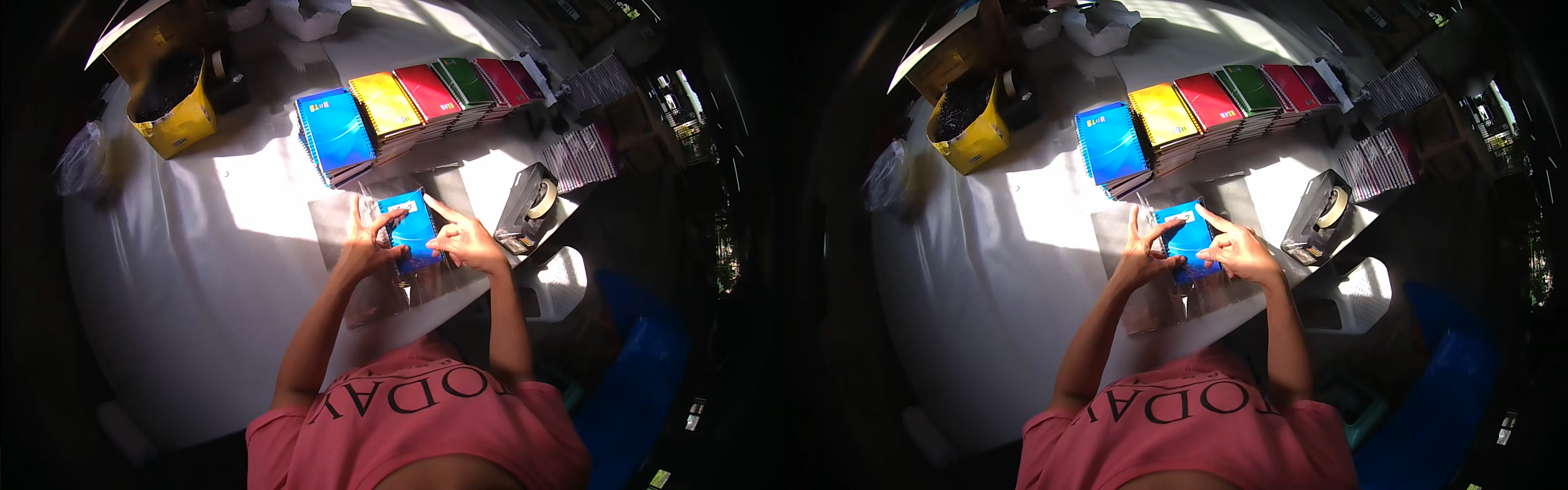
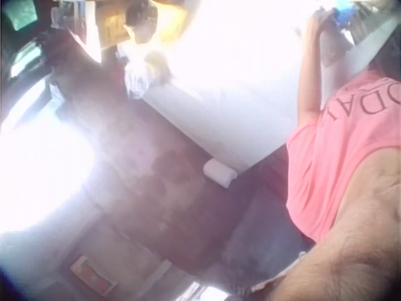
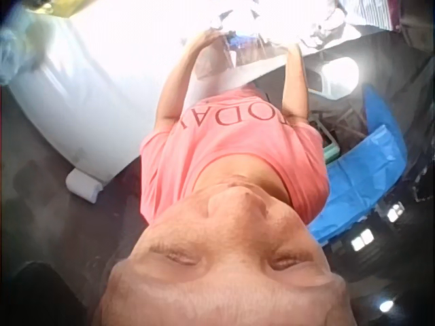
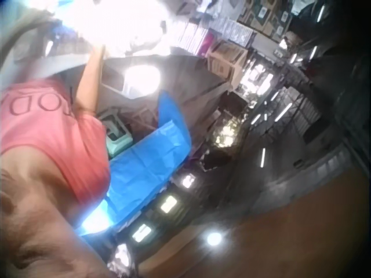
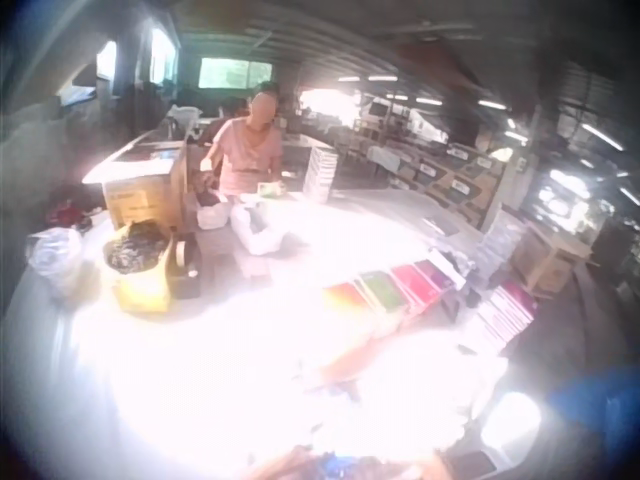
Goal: The person places small notebooks into clear plastic sleeves and then stacks the sleeved notebooks onto a larger pile.
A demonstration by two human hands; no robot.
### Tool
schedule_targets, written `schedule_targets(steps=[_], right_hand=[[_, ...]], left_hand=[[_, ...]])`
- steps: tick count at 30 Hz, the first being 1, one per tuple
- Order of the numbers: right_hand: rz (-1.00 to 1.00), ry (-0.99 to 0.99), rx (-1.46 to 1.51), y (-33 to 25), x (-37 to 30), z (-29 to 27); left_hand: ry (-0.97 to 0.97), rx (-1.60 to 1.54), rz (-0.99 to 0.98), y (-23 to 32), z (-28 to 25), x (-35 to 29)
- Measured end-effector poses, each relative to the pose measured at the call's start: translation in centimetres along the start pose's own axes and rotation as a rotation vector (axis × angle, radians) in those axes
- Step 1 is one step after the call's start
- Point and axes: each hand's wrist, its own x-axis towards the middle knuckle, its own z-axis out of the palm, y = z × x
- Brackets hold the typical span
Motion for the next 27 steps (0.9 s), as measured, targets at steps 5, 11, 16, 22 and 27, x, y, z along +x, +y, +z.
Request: schedule_targets(steps=[5, 11, 16, 22, 27], right_hand=[[0.061, 0.036, -0.405, -0.1, 6.4, 2.5], [0.031, 0.325, -0.861, -0.1, 5.2, 2.1], [-0.028, 0.082, -0.021, 8.0, 4.2, 0.7], [-0.452, 0.373, 0.279, 7.3, -0.3, 5.1], [-0.478, 0.335, -0.085, 11.6, 0.3, 7.5]], left_hand=[[0.044, 0.212, 0.041, -0.3, 0.5, 0.2], [0.018, 0.047, -0.089, 0.9, -0.4, -0.3], [0.03, -0.317, -0.088, 2.8, 1.4, -2.0], [0.333, -0.247, 0.229, 5.7, 4.7, -7.9], [0.415, 0.12, 0.243, 3.1, 5.2, -9.9]])
